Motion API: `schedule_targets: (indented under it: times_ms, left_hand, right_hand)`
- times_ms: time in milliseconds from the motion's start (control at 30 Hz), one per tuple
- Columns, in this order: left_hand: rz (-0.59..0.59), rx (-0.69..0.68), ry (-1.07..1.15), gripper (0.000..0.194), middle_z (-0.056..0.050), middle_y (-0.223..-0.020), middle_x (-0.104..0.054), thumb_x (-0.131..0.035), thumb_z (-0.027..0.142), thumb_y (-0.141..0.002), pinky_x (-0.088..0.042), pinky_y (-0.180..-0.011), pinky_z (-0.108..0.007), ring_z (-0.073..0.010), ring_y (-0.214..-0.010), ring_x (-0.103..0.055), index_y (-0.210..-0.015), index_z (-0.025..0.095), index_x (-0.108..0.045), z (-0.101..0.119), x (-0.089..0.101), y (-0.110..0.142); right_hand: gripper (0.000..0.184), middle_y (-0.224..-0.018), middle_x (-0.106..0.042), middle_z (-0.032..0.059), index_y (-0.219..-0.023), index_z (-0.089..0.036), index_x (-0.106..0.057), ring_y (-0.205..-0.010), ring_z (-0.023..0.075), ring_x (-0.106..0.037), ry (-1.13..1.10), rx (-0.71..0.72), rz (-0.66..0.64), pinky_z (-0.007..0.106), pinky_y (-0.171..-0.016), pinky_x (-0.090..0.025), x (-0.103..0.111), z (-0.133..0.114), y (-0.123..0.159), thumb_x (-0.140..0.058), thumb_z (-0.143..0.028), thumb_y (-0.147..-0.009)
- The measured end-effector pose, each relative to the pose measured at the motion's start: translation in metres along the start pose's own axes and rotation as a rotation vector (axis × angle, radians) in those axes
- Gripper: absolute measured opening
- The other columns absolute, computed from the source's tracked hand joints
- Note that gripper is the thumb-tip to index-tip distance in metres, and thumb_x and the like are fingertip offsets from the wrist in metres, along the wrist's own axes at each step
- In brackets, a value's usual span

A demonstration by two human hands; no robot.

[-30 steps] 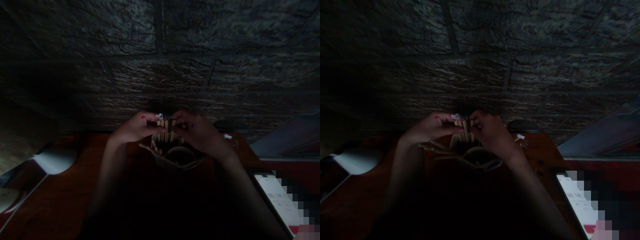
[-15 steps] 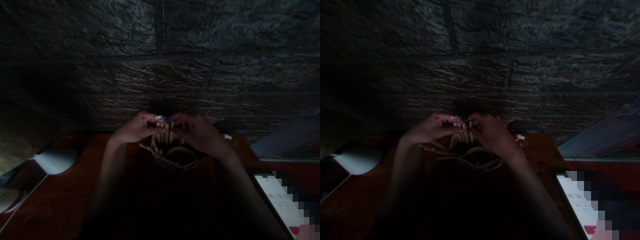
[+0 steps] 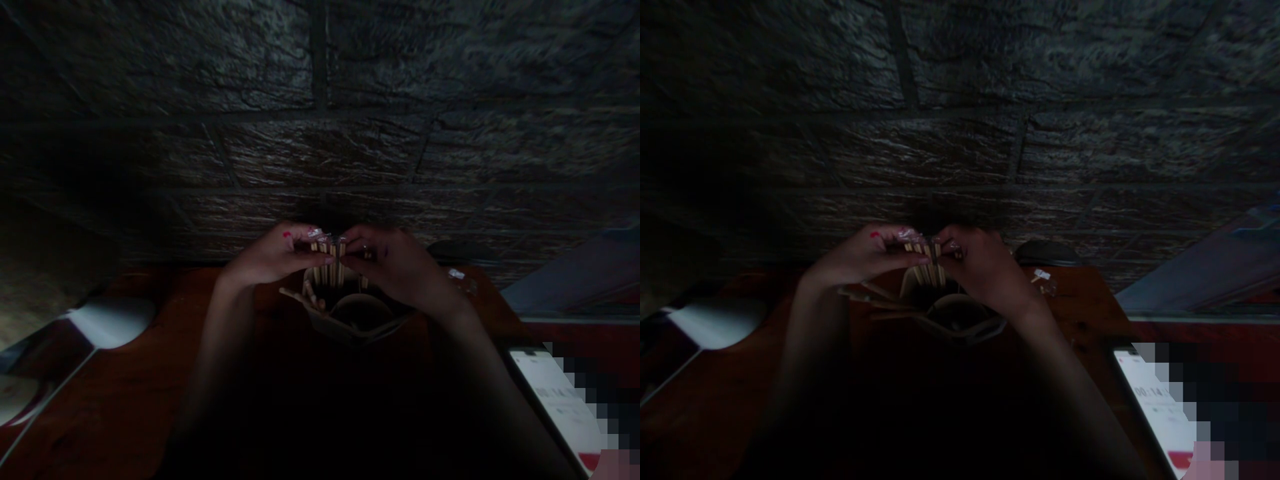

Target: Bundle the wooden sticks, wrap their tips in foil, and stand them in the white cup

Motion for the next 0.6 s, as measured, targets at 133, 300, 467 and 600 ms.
schedule_targets:
  times_ms: [133,300,467,600]
  left_hand:
    - [0.0,-0.002,-0.04,0.018,-0.001,-0.082,-0.07,-0.073,0.031,-0.082,-0.05,-0.067,-0.023,-0.0128,-0.075,-0.064,-0.087,0.014,-0.069,-0.0009,0.0004,-0.0005]
    - [-0.002,-0.013,-0.032,0.016,-0.001,-0.082,-0.07,-0.072,0.03,-0.082,-0.051,-0.068,-0.024,-0.014,-0.076,-0.064,-0.088,0.015,-0.068,0.0016,0.0004,-0.0001]
    - [0.015,0.018,-0.018,0.016,-0.001,-0.084,-0.072,-0.073,0.029,-0.08,-0.052,-0.07,-0.025,-0.0139,-0.076,-0.065,-0.088,0.015,-0.07,-0.0014,0.0028,0.0012]
    - [0.01,0.022,0.001,0.017,-0.002,-0.088,-0.074,-0.076,0.029,-0.078,-0.053,-0.072,-0.025,-0.0146,-0.079,-0.067,-0.087,0.015,-0.072,-0.0023,0.003,0.0015]
  right_hand:
    - [0.02,-0.096,-0.078,0.0023,-0.102,-0.021,-0.069,-0.088,0.0179,-0.073,-0.02,-0.009,-0.013,0.028,-0.075,-0.053,-0.0011,0.0013,0.0007,-0.065,-0.013,-0.084]
    - [0.029,-0.101,-0.077,0.0029,-0.112,-0.021,-0.066,-0.091,0.0186,-0.073,-0.01,-0.006,-0.012,0.028,-0.077,-0.054,0.0,0.0011,0.002,-0.067,-0.016,-0.084]
    - [0.033,-0.096,-0.077,0.0032,-0.115,-0.019,-0.065,-0.087,0.0184,-0.072,0.062,-0.017,0.016,0.029,-0.077,-0.052,0.0034,0.0021,0.0013,-0.067,-0.014,-0.082]
    - [0.024,-0.091,-0.077,0.003,-0.106,-0.018,-0.066,-0.083,0.0173,-0.072,0.049,-0.027,0.037,0.027,-0.074,-0.051,0.0034,0.0033,-0.0001,-0.065,-0.011,-0.082]
Point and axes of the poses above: each hand's wrist, its own y-axis away from the middle knuckle, its own x-axis out of the back of the hand, z = x × y, the point moved 10 cm from there along -y, towards the middle knuckle
